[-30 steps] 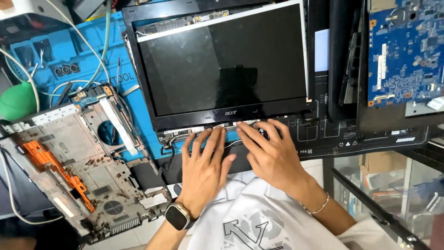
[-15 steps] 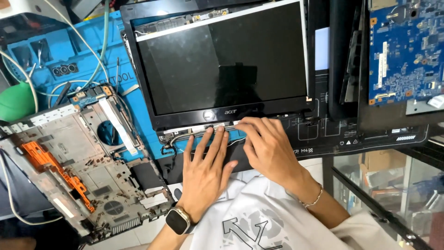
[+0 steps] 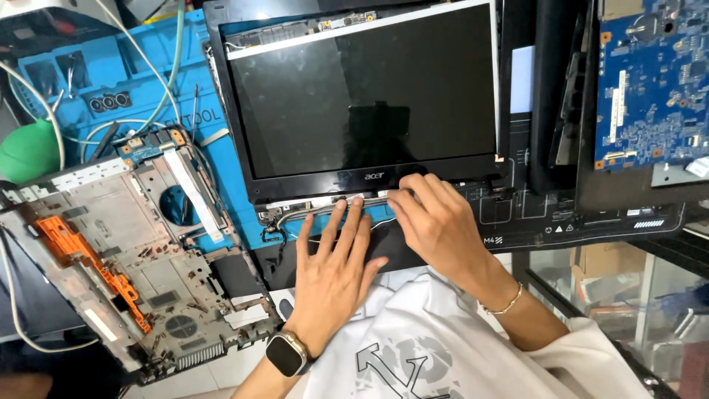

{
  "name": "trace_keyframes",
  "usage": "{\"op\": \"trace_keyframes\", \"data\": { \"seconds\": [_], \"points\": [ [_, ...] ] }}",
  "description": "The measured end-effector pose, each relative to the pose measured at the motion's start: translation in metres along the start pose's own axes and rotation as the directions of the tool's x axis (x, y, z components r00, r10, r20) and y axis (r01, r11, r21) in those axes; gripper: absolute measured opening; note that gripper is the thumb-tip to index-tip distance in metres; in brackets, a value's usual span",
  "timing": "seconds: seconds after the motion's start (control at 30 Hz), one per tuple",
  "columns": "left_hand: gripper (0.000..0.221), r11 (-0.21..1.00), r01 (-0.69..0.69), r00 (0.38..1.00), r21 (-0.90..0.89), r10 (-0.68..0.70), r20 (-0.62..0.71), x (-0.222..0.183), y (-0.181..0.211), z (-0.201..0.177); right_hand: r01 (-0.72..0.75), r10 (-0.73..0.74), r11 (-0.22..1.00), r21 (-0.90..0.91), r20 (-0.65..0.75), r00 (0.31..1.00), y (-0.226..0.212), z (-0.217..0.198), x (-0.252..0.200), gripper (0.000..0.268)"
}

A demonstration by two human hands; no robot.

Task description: Removing the bezel and inspecting the screen of a laptop.

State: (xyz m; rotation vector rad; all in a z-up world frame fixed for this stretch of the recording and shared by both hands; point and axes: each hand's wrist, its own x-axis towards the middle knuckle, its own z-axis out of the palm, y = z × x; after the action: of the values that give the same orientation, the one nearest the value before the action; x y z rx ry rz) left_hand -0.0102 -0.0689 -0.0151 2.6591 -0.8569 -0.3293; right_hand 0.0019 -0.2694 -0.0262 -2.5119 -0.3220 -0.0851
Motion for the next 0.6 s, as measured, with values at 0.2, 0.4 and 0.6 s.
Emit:
{"op": "trace_keyframes", "data": {
  "seconds": [0.2,0.4,0.6],
  "points": [
    [0.053,0.999,0.006,1.000,-0.041,-0.006,-0.002,-0.003,-0.005,0.001,-0.029,0.031,0.998,-0.064,0.030,0.999,-0.002,0.005,0.002,0.010],
    [0.049,0.994,-0.001,1.000,-0.105,-0.002,-0.028,-0.008,-0.009,0.001,0.001,-0.001,0.999,-0.046,-0.005,1.000,0.001,0.002,-0.002,0.014],
    [0.040,0.980,0.172,0.978,-0.100,-0.182,-0.101,-0.025,-0.015,-0.011,0.024,-0.023,0.998,-0.059,0.003,1.000,0.004,-0.002,-0.004,0.017]
  ]
}}
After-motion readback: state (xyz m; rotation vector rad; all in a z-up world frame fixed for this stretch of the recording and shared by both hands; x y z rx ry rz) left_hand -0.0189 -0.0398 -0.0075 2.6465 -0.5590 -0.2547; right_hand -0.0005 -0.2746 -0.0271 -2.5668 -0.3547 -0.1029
